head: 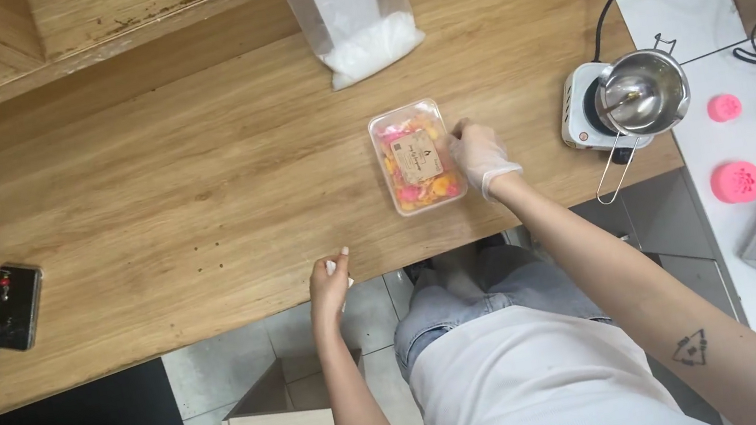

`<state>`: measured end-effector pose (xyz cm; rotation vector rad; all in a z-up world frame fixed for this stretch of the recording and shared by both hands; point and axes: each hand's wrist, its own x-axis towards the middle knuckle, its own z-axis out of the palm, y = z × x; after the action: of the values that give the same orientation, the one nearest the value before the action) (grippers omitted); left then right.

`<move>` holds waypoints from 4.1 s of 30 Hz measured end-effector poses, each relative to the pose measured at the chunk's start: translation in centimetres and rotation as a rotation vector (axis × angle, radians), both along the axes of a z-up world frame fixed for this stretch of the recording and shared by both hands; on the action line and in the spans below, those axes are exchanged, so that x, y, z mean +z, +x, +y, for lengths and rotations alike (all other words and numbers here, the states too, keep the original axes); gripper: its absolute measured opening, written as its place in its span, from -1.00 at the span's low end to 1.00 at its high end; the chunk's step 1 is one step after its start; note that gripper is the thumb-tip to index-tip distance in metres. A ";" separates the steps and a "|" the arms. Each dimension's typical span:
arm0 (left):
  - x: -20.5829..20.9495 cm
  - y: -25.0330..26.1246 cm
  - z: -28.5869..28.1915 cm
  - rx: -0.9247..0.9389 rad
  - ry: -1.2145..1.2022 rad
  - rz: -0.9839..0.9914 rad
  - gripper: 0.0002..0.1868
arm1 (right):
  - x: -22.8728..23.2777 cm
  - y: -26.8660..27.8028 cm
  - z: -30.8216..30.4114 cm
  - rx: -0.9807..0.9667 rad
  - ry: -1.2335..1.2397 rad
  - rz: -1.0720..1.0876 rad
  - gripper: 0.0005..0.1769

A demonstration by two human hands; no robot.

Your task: The recorder is putting wax floral decorations into a melting pot and cleaning tools in a candle-making studio.

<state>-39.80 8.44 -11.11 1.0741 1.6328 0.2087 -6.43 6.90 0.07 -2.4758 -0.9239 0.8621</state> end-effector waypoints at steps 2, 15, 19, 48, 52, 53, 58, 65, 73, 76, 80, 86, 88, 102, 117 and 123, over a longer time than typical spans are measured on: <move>-1.4 0.1 -1.2 -0.035 0.025 -0.005 -0.52 | -1.3 0.5 0.5 0.024 -0.020 -0.011 -0.59; 2.6 6.2 -6.5 -0.131 0.089 -0.006 -0.54 | -3.4 4.2 1.3 0.037 -0.191 0.424 -0.42; 3.3 6.6 -6.9 -0.082 0.116 -0.033 -0.55 | -4.6 4.5 0.8 0.003 -0.043 0.531 -0.56; 6.0 6.8 -9.5 -0.116 0.144 -0.021 -0.60 | -2.6 -13.1 7.7 0.191 0.039 0.396 -0.63; 7.2 7.4 -9.2 -0.102 0.019 -0.028 -0.60 | 0.4 -13.2 7.4 0.285 -0.020 0.392 -0.57; 7.0 7.4 -9.3 -0.102 0.015 -0.038 -0.61 | 1.9 -13.1 7.2 0.313 -0.048 0.495 -0.48; 7.6 8.1 -9.0 -0.121 0.007 -0.060 -0.58 | 4.2 -8.3 5.6 0.355 -0.023 0.585 -0.39; 7.5 8.1 -9.1 -0.162 -0.013 -0.035 -0.53 | -0.9 0.1 3.3 0.320 0.218 0.131 -0.63; 9.6 9.5 -10.2 -0.256 -0.025 -0.039 -0.56 | -1.1 -0.8 4.4 0.836 0.255 -0.345 -0.53; 9.8 9.6 -10.8 -0.284 -0.014 -0.008 -0.56 | -3.1 -0.5 4.7 0.832 0.453 -0.441 -0.72; 9.8 9.4 -11.1 -0.299 -0.007 -0.009 -0.54 | -5.0 0.2 4.6 0.762 0.434 -0.352 -0.83; 9.8 9.9 -11.0 -0.346 -0.015 0.010 -0.52 | -2.3 1.2 4.7 0.535 0.251 0.011 -0.72; 9.9 10.2 -11.1 -0.369 -0.009 0.016 -0.52 | -0.8 1.7 4.5 0.472 0.159 0.042 -0.71; 10.2 9.5 -11.5 -0.358 -0.001 -0.008 -0.52 | -1.6 3.5 3.6 0.630 0.062 -0.118 -0.72; 10.8 8.1 -11.6 -0.334 -0.041 0.014 -0.52 | -2.4 1.4 6.2 0.761 0.155 -0.312 -0.55; 11.2 8.3 -11.6 -0.336 -0.086 0.015 -0.52 | -1.8 -0.3 6.5 0.716 0.069 -0.295 -0.57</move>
<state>-31.53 -3.13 0.04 1.2658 1.4345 -0.0906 -6.69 13.38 -1.72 -2.2470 -1.9716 0.6366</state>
